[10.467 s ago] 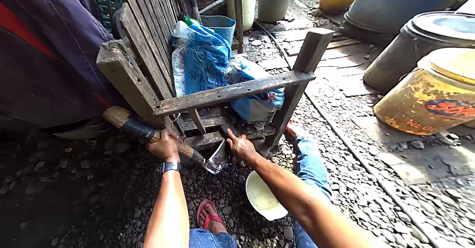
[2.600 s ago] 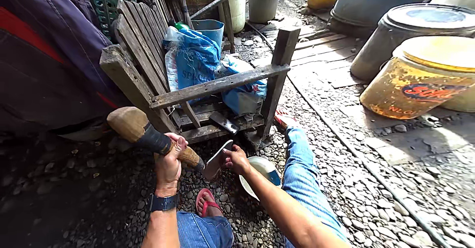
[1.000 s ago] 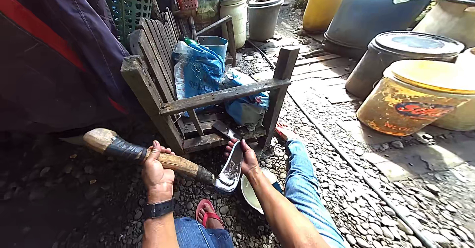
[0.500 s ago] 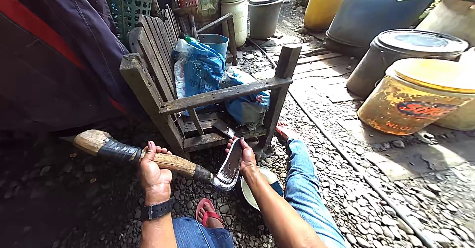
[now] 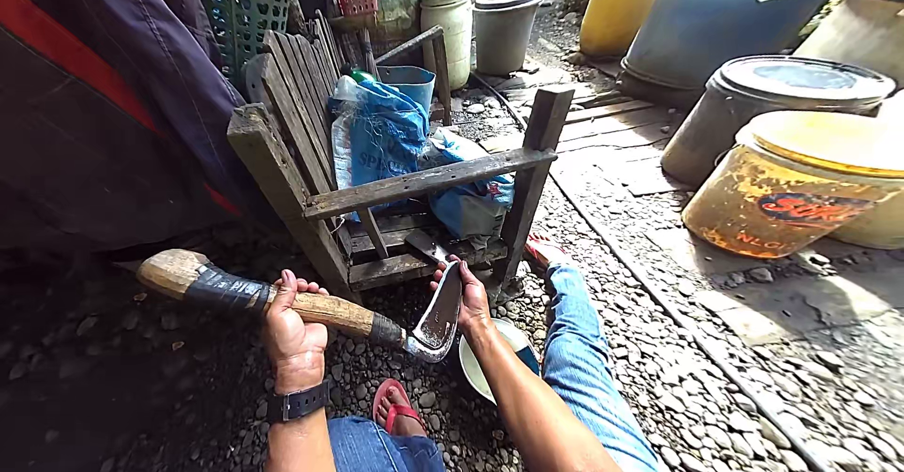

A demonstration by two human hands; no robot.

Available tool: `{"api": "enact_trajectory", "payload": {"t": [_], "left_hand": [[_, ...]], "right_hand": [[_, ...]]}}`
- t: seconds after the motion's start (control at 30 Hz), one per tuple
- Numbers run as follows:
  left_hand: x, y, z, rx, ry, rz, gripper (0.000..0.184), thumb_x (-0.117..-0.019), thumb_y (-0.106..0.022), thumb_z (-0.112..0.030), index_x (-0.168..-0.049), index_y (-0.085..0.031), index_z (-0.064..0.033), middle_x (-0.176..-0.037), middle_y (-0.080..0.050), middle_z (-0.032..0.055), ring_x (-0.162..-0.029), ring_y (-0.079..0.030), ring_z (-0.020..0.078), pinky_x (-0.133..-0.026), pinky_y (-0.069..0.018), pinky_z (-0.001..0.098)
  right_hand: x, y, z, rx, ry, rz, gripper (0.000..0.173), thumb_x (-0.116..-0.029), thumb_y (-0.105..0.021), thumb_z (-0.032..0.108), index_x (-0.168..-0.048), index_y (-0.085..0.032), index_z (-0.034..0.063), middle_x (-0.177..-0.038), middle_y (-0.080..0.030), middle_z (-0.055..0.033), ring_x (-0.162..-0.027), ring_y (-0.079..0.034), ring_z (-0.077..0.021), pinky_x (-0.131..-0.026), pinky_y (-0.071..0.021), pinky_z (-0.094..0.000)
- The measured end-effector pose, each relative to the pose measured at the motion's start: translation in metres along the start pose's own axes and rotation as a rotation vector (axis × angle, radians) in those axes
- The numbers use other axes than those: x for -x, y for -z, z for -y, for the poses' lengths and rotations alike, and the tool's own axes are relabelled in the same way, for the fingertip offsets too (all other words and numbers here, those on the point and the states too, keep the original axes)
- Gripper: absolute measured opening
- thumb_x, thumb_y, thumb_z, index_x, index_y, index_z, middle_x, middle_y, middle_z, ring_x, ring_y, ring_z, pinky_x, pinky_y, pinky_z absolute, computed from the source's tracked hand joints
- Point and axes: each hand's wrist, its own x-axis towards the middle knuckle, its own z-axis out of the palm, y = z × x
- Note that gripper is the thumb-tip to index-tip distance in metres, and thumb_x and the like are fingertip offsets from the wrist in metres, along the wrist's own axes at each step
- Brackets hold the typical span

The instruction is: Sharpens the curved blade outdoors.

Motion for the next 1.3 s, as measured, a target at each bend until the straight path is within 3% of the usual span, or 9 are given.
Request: {"api": "enact_trajectory", "payload": {"t": [0.27,0.4,0.53,0.63,0.83,0.9,0.97,1.03,1.3], "left_hand": [[0.002,-0.001,0.000,0.018,-0.030,0.032,0.027,-0.1114,-0.043,-0.016,-0.087,-0.054,-0.0152,-0.062,-0.057,-0.0057,-0.054,-0.061,0.0063,-0.055,-0.0575,0.0232],[0.007,0.002,0.009,-0.027,-0.224,0.217,0.027,-0.1075,-0.040,-0.003,-0.089,-0.057,-0.0135,-0.063,-0.063,-0.0063,-0.058,-0.065,0.0057,-0.060,-0.0594,0.0223],[0.014,0.005,0.025,-0.040,-0.424,0.592,0.017,-0.0887,-0.061,0.000,-0.088,-0.066,-0.0164,-0.075,-0.072,-0.0065,-0.070,-0.070,0.0060,-0.072,-0.0610,0.0240],[0.020,0.001,0.032,-0.026,-0.457,0.728,0.013,-0.0816,-0.081,-0.013,-0.088,-0.072,-0.0198,-0.082,-0.073,-0.0071,-0.076,-0.070,0.0057,-0.077,-0.0602,0.0234],[0.021,0.001,0.035,-0.031,-0.460,0.714,0.014,-0.0815,-0.079,-0.010,-0.088,-0.071,-0.0186,-0.082,-0.073,-0.0068,-0.076,-0.070,0.0056,-0.077,-0.0604,0.0230],[0.021,0.001,0.035,-0.027,-0.458,0.723,0.013,-0.0819,-0.079,-0.010,-0.088,-0.071,-0.0172,-0.081,-0.072,-0.0056,-0.076,-0.070,0.0063,-0.076,-0.0605,0.0233],[0.022,0.001,0.038,-0.038,-0.456,0.741,0.013,-0.0821,-0.080,-0.011,-0.089,-0.071,-0.0176,-0.082,-0.072,-0.0060,-0.077,-0.070,0.0056,-0.077,-0.0601,0.0228],[0.024,0.000,0.040,-0.043,-0.463,0.753,0.013,-0.0824,-0.080,-0.011,-0.090,-0.071,-0.0175,-0.082,-0.073,-0.0060,-0.078,-0.070,0.0054,-0.077,-0.0601,0.0227],[0.019,0.002,0.036,-0.058,-0.469,0.704,0.012,-0.0832,-0.076,-0.007,-0.088,-0.071,-0.0164,-0.081,-0.072,-0.0061,-0.076,-0.070,0.0052,-0.076,-0.0601,0.0223]], "right_hand": [[-0.002,-0.004,-0.003,0.092,0.058,-0.119,0.030,-0.1136,-0.032,0.028,-0.109,-0.055,0.0086,-0.081,-0.071,-0.0072,-0.066,-0.072,-0.0177,-0.055,-0.0602,-0.0335],[-0.008,-0.002,-0.005,0.756,0.149,-0.219,0.022,-0.1065,-0.054,0.010,-0.122,-0.062,-0.0027,-0.092,-0.064,-0.0111,-0.073,-0.058,-0.0146,-0.064,-0.0493,-0.0311],[-0.013,-0.010,-0.005,1.184,0.072,-0.304,0.029,-0.1022,-0.066,0.025,-0.120,-0.064,0.0019,-0.097,-0.062,-0.0142,-0.075,-0.054,-0.0208,-0.061,-0.0441,-0.0385],[-0.013,-0.012,-0.003,1.203,0.082,-0.333,0.029,-0.1056,-0.060,0.026,-0.119,-0.062,0.0003,-0.099,-0.061,-0.0159,-0.080,-0.056,-0.0231,-0.066,-0.0456,-0.0409],[-0.014,0.004,-0.003,1.080,0.103,-0.242,0.024,-0.1077,-0.055,0.018,-0.123,-0.058,0.0001,-0.087,-0.056,-0.0097,-0.060,-0.047,-0.0136,-0.053,-0.0406,-0.0307],[-0.012,0.006,-0.007,1.044,0.113,-0.237,0.031,-0.1053,-0.060,0.019,-0.131,-0.054,0.0022,-0.096,-0.058,-0.0121,-0.066,-0.050,-0.0152,-0.055,-0.0420,-0.0323],[-0.010,0.003,-0.009,1.115,0.094,-0.258,0.060,-0.0989,-0.071,0.018,-0.149,-0.040,0.0042,-0.119,-0.061,-0.0215,-0.087,-0.058,-0.0250,-0.067,-0.0474,-0.0416],[-0.012,0.001,-0.011,1.214,0.080,-0.295,0.078,-0.0920,-0.078,0.015,-0.155,-0.033,0.0048,-0.128,-0.060,-0.0260,-0.096,-0.063,-0.0318,-0.073,-0.0508,-0.0476],[-0.013,0.007,-0.015,1.173,0.039,-0.195,0.070,-0.0955,-0.072,0.007,-0.154,-0.033,0.0050,-0.129,-0.058,-0.0238,-0.099,-0.062,-0.0290,-0.075,-0.0522,-0.0440]]}}
